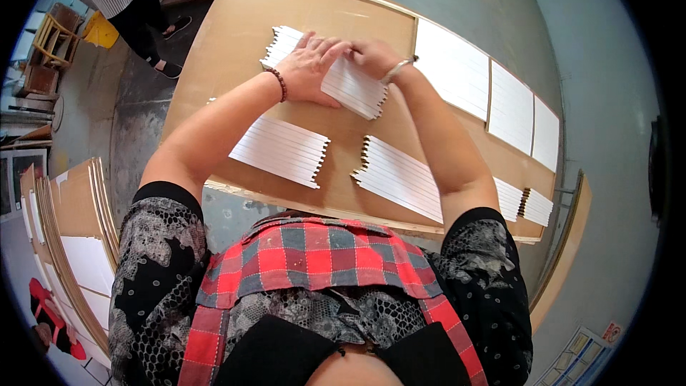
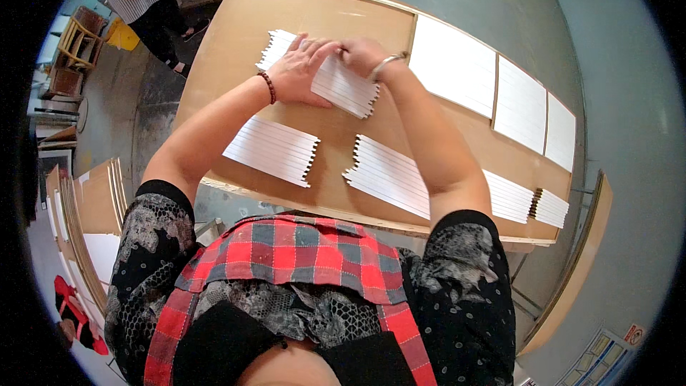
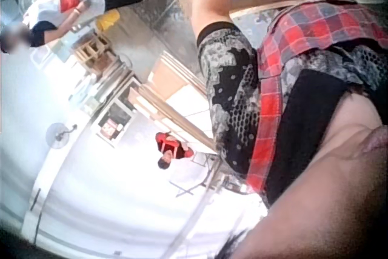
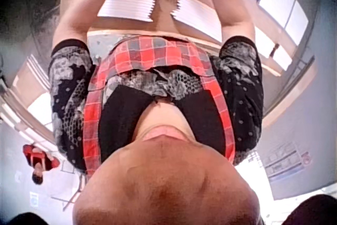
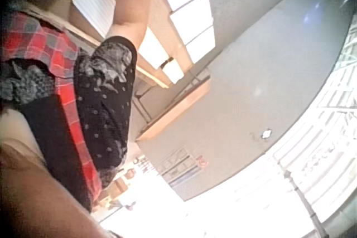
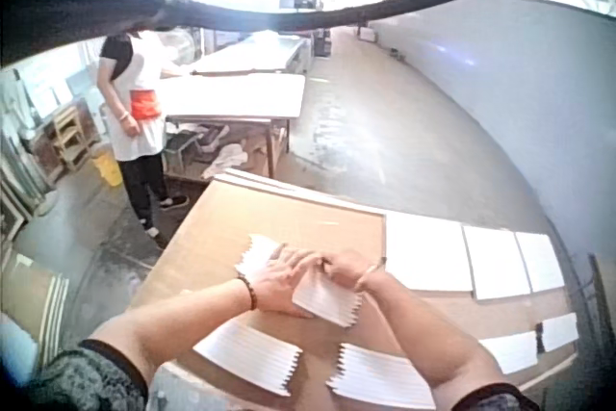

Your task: The person stacks small white paper sheets on a wooden table, arranging them into neat piles. The person then gathers the stacks and places them onto a wooden rack. The person returns to the table to continue stacking more paper sheets.

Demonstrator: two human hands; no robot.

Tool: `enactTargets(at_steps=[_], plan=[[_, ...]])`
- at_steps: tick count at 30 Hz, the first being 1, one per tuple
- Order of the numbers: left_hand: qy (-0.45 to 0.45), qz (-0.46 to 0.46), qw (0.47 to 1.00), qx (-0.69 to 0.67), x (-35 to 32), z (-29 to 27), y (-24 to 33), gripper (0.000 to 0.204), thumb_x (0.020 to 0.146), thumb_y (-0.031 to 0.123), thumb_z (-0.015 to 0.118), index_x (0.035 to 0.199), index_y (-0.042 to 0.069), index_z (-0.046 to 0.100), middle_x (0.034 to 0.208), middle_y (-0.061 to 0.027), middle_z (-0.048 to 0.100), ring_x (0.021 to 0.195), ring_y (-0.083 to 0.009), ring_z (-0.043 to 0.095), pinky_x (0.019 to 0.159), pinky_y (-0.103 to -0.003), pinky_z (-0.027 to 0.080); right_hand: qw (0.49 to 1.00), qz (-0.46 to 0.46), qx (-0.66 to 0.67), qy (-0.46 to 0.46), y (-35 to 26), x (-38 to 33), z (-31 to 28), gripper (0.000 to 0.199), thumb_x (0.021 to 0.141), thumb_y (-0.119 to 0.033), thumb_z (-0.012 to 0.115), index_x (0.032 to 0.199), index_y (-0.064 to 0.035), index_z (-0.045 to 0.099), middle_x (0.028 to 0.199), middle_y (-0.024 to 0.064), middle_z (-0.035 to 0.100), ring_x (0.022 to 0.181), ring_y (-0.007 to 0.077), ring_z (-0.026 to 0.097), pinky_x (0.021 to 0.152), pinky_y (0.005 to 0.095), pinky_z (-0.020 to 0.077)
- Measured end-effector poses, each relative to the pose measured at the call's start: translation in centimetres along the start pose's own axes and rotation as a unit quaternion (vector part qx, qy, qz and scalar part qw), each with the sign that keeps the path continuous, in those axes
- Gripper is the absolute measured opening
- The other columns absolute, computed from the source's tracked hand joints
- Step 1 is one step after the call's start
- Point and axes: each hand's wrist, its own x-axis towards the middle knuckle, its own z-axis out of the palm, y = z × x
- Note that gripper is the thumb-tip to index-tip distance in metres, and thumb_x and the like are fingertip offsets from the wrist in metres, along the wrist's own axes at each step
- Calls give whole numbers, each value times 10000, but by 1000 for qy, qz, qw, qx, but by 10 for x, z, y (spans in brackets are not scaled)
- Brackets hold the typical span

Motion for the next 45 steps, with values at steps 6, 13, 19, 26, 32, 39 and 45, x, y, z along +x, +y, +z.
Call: enactTargets(at_steps=[6,13,19,26,32,39,45], plan=[[-32,-4,999,-17,-14,-6,-11,1022,586,558,830,1348,-10,454,1325,-208,493,1292,-384,413,1157,-473,254,942,138,293,88,10,-81,-28,301,960,-266,584,1104,-25,695,970,105,717,895,177,641,842,311,505],[-99,-96,990,36,-44,-29,-33,1107,559,462,866,1433,16,354,1447,-202,391,1374,-384,320,1173,-477,211,945,312,12,95,81,-267,-114,337,916,-298,641,1077,-7,693,998,110,710,907,180,660,839,293,503],[-46,-36,998,16,36,-18,51,1031,675,388,827,1486,40,293,1517,-209,321,1422,-380,264,1184,-470,191,979,126,-143,77,145,-292,-109,481,811,-409,742,1106,-42,640,1063,138,638,1056,307,582,940,392,470],[-9,72,996,-43,166,90,170,702,735,386,793,1265,51,476,1242,-156,511,1191,-351,484,1000,-449,404,984,-41,-150,92,150,-211,-58,287,884,-293,660,986,-29,612,1022,141,632,985,333,596,850,443,493],[-69,41,994,-77,153,115,176,312,773,277,760,930,79,577,1043,-75,543,1050,-299,534,936,-434,419,998,-28,-45,-40,161,-223,-93,277,918,-316,596,1001,-58,654,1032,149,659,937,345,625,841,457,504],[92,-18,994,-55,162,103,176,400,753,329,773,1011,89,583,1205,-74,538,1164,-300,499,986,-451,389,995,-20,0,-103,166,-206,-81,218,854,-205,640,997,-43,669,1086,176,624,1066,337,580,919,428,489],[48,69,996,-29,171,97,156,397,773,371,759,1004,94,592,1080,-94,570,1068,-290,541,963,-433,399,974,-129,-147,117,198,-189,-87,183,925,-177,585,1032,-40,643,1040,158,637,1021,360,588,876,441,492]])
